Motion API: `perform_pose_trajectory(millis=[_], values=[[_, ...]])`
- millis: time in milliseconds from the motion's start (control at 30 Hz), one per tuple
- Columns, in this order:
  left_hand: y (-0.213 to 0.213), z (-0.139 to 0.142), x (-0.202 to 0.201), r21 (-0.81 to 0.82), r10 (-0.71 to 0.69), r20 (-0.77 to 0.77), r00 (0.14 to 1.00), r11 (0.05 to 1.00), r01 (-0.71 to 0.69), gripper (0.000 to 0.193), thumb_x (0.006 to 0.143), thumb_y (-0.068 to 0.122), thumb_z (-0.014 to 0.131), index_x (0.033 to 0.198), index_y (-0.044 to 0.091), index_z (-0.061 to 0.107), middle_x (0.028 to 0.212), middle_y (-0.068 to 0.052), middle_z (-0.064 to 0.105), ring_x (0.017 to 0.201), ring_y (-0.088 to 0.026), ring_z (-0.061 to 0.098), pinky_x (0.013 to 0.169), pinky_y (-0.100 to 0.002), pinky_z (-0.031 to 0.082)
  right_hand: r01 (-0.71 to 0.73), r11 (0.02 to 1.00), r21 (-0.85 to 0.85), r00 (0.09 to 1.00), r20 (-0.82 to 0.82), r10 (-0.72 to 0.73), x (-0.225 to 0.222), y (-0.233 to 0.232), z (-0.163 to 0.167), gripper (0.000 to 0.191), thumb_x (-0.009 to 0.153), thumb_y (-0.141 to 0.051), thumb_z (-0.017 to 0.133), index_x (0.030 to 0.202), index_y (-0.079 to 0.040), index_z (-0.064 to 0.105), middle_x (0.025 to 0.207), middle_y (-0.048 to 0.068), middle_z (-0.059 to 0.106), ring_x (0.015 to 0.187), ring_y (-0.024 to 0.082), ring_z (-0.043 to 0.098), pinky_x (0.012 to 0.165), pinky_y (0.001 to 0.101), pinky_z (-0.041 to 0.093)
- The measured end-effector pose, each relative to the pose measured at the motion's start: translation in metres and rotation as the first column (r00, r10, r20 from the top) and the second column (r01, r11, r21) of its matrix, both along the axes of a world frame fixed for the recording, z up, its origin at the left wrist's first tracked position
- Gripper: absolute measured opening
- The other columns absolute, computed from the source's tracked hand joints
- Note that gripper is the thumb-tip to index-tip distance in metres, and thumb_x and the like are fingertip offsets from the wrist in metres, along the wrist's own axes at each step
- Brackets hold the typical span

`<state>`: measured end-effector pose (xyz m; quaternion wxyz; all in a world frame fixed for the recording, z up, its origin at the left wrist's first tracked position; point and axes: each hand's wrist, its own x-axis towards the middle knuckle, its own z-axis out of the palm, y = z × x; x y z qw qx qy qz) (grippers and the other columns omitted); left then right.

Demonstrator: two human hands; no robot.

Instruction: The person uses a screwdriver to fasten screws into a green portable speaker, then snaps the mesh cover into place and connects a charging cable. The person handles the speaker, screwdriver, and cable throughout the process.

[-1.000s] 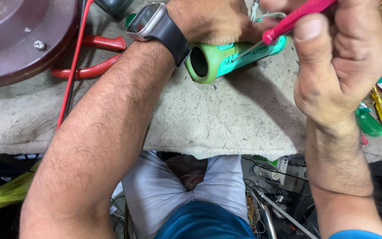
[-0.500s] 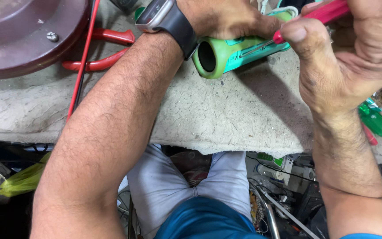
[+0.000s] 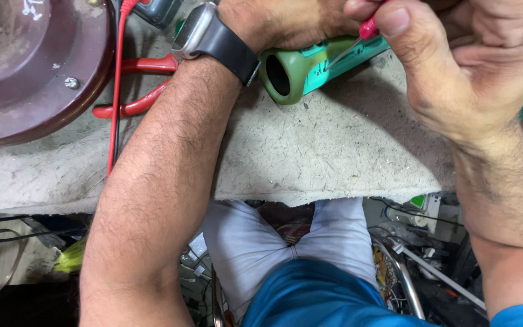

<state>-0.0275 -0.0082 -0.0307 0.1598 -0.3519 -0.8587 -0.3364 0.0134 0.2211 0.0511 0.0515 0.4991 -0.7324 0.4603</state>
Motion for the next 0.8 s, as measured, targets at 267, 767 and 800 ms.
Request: perform_pose_trajectory(millis=[267,767,800], values=[[-0.002,0.007,0.006,-0.164,0.37,0.248,0.895,0.927,-0.337,0.058,0.099,0.071,0.054,0.106,0.018,0.076,0.083,-0.006,0.074,0.07,-0.021,0.07,0.06,-0.042,0.054,-0.037,0.995,0.095,0.97,-0.237,0.058,-0.005,0.002,0.013,0.019,0.109,-0.008,0.071,0.119,0.006,0.064,0.102,0.014,0.07,0.088,0.016,0.066,0.074,0.0241,0.051],[-0.005,-0.002,0.005,-0.306,0.214,-0.283,0.935,0.904,-0.299,0.023,0.099,0.041,0.067,0.105,0.021,0.079,0.087,-0.007,0.075,0.08,-0.028,0.074,0.063,-0.043,0.059,-0.062,0.998,-0.009,0.959,-0.276,0.057,0.007,-0.008,0.0,0.026,0.106,-0.005,0.075,0.123,0.006,0.057,0.105,0.016,0.067,0.088,0.02,0.068,0.075,0.0271,0.054],[-0.005,-0.002,0.004,-0.219,0.318,-0.073,0.945,0.92,-0.326,0.032,0.1,0.049,0.068,0.104,0.018,0.078,0.086,-0.008,0.074,0.077,-0.027,0.073,0.062,-0.043,0.059,-0.06,0.998,-0.009,0.961,-0.27,0.055,0.008,-0.006,0.001,0.027,0.106,-0.005,0.075,0.123,0.006,0.057,0.105,0.016,0.067,0.088,0.02,0.069,0.075,0.0273,0.054]])
